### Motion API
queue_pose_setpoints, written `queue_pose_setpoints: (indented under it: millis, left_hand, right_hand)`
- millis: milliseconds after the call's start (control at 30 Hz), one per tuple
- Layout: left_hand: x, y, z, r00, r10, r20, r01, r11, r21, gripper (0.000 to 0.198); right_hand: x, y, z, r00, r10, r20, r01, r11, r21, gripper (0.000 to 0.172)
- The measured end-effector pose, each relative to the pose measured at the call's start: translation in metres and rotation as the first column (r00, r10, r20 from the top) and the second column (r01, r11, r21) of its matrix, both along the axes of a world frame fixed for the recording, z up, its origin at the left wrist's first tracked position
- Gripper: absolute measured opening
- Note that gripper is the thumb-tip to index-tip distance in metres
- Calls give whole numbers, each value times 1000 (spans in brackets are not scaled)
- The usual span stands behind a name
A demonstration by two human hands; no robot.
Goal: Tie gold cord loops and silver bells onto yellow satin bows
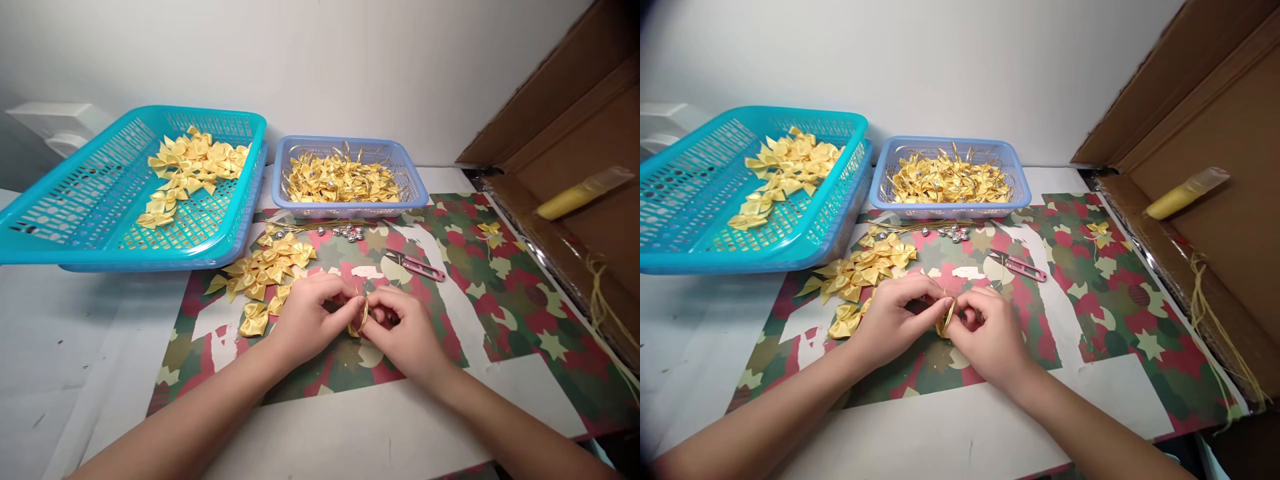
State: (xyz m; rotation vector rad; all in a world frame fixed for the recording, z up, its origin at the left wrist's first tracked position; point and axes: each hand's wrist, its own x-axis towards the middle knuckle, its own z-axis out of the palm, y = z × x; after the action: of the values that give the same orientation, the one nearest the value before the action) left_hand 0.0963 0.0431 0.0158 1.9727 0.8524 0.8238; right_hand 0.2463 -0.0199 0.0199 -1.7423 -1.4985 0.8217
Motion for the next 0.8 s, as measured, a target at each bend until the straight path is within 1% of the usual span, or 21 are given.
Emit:
queue_pose_setpoints:
  millis: [133,300,433,633,800]
  left_hand:
    - [0,0,1,1000,8,-24,-8,1000,8,17]
    - [0,0,0,1000,0,-19,1,1000,22,17]
    - [-1,0,1,1000,1,-20,0,999,35,17]
    - [0,1,4,1000,2,2,-2,999,48,16]
    - [0,1,5,1000,29,6,-30,998,63,17]
  right_hand:
    - [-5,-1,-4,999,-23,44,19,997,80,26]
    - [-9,-2,-8,998,-49,50,42,991,130,27]
    - [-11,-5,-9,997,-55,47,49,990,134,28]
    - [-13,-5,-11,997,-64,35,58,988,141,24]
    - [-13,-4,-11,997,-68,34,63,988,143,23]
